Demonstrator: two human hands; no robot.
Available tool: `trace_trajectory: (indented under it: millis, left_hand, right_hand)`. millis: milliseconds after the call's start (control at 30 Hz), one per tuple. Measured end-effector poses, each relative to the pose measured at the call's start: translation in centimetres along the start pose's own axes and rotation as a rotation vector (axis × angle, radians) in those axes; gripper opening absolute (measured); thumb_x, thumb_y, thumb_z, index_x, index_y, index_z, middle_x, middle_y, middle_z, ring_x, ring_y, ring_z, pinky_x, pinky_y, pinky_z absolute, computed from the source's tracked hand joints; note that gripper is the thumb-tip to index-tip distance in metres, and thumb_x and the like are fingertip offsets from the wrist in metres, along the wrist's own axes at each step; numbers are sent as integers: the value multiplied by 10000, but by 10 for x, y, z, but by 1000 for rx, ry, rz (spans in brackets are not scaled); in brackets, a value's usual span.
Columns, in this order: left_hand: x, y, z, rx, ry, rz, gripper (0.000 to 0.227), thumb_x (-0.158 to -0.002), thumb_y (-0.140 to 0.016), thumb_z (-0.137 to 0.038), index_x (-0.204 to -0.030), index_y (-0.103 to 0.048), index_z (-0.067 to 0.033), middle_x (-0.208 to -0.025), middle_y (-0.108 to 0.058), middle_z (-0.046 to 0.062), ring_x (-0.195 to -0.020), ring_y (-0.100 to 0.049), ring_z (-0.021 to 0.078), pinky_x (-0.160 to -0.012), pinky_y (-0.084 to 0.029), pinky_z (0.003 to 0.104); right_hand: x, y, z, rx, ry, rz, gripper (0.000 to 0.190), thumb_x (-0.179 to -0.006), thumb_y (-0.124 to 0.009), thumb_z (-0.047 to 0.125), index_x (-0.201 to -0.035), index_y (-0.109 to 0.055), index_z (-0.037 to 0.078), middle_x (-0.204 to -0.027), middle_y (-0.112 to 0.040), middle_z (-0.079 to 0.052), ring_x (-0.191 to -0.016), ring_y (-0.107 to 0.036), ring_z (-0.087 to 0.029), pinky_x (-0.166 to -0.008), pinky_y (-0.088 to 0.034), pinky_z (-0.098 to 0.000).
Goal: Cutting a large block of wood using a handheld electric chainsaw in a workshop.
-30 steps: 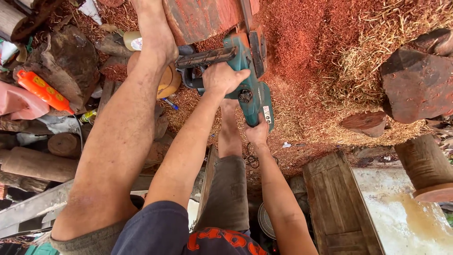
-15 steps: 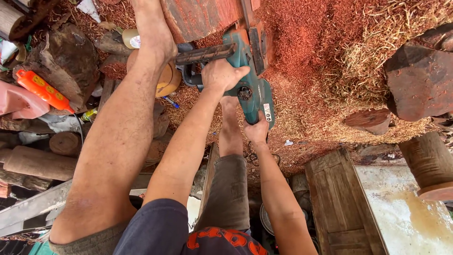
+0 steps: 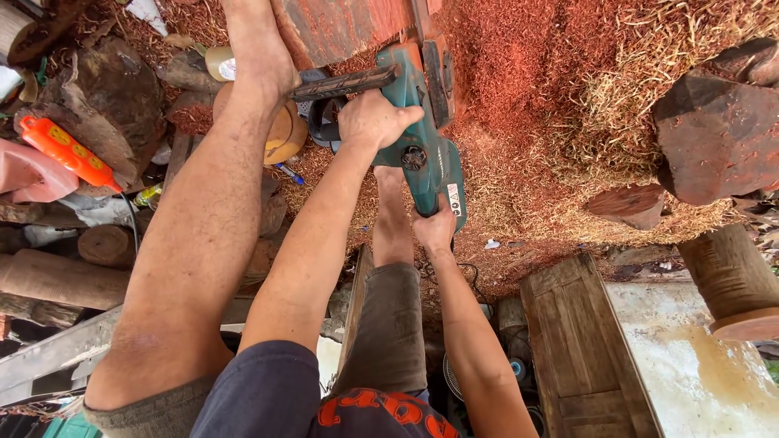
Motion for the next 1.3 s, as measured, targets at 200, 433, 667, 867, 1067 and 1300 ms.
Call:
trace_trajectory:
  millis: [200,433,667,867,1067,1300]
  left_hand:
    - [3,5,-2,20,-4,-8,671,-644,-729,-624,-990,-762,-50,-994,-760,145,-951,-736,277,-852,-570,392]
    - [5,9,-3,34,12,-9,695,-639,-738,-621,-1031,-745,-47,-1011,-756,138,-963,-731,278,-852,-566,395]
    - [11,18,-7,33,31,29,742,-637,-744,-629,-1100,-713,-51,-1016,-758,120,-966,-737,254,-842,-575,388]
    - [12,23,-8,56,31,22,747,-624,-767,-632,-1098,-726,-57,-1047,-752,122,-989,-728,256,-874,-561,381]
    - [15,30,-11,61,38,38,739,-616,-780,-622,-1100,-736,-65,-1056,-752,118,-1002,-730,254,-892,-554,378]
    - [15,34,-5,76,41,32,716,-601,-795,-603,-1064,-749,-60,-1040,-755,130,-988,-728,267,-896,-547,377]
  right_hand:
    - [6,6,8,37,7,-28,303,-768,-787,211,-979,-671,28,-859,-740,-223,-840,-730,-394,-800,-561,-477]
    - [10,9,9,48,-38,11,349,-757,-777,222,-1032,-672,36,-869,-751,-209,-845,-746,-372,-816,-567,-467]
    - [15,15,15,62,-89,47,317,-776,-772,226,-1015,-667,47,-864,-760,-178,-822,-756,-325,-814,-582,-461]
    - [22,18,22,75,-93,53,320,-763,-780,221,-1017,-672,59,-867,-765,-156,-811,-752,-308,-813,-579,-471]
    - [26,20,24,55,-83,46,338,-759,-781,236,-1036,-684,68,-887,-769,-156,-818,-761,-308,-806,-585,-462]
    - [37,25,42,78,-100,33,421,-747,-845,316,-1013,-674,39,-890,-754,-212,-859,-742,-391,-801,-566,-495]
Point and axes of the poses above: each hand's wrist, its own x-axis away from the middle knuckle, its own y-axis out of the back of the hand, z = x × y, the point moved 1 cm from there along -x, towards the middle knuckle
